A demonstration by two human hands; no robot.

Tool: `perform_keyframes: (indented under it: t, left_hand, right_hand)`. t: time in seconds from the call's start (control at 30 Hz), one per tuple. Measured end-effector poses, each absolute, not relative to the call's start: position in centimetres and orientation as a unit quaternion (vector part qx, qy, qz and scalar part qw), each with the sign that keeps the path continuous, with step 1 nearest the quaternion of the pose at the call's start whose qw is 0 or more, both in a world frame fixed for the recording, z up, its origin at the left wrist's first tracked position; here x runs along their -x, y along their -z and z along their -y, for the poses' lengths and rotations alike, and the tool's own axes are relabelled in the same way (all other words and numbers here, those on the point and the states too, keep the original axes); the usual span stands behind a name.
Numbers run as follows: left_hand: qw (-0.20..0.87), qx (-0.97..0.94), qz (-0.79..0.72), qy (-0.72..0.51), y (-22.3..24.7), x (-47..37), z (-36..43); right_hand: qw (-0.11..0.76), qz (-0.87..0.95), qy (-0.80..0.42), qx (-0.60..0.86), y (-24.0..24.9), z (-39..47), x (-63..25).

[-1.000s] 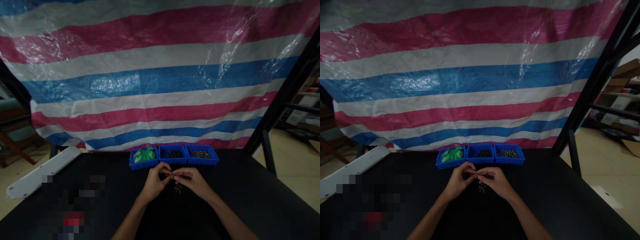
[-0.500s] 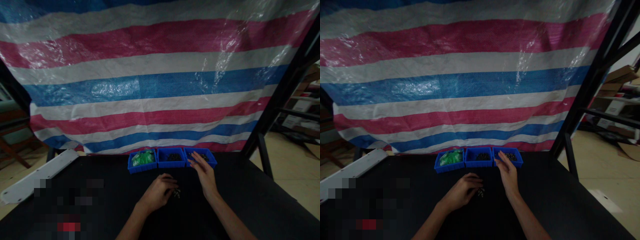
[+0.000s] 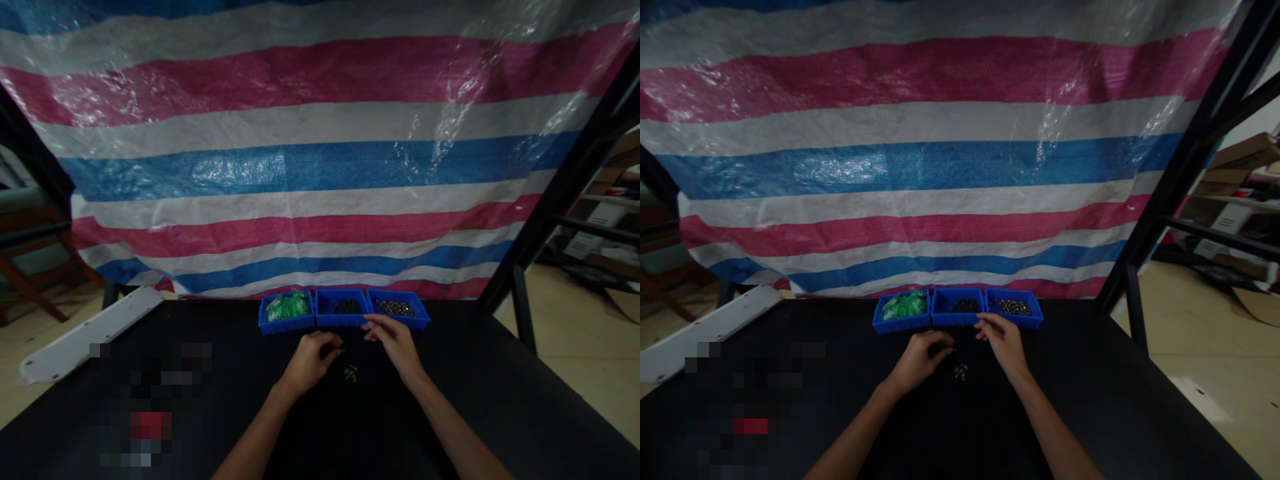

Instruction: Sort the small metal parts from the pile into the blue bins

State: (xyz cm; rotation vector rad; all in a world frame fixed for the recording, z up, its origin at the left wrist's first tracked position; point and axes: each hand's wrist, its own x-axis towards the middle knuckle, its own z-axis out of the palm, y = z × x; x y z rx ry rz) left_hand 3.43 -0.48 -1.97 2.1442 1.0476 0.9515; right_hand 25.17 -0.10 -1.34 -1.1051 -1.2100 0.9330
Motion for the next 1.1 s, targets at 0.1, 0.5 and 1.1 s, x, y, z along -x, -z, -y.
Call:
perform_keyframes:
  t: [0.1, 0.5, 1.1]
  left_hand:
    - [0.322, -0.754, -0.399, -0.41, 1.8, -3.8, 0.5]
    - [0.452, -0.646, -0.385, -0.48, 2.3, -4.5, 0.3]
    - [0.246, -0.903, -0.248, -0.251, 0.7, -3.6, 1.5]
  right_hand:
    - [0.524, 0.578, -0.411, 0.472, 1.3, 0.5, -24.6]
    - [0.444, 0.627, -0.491, 0.412, 0.7, 1.7, -23.0]
    - [0.691, 0.434, -0.363, 0.451, 1.6, 0.1, -24.4]
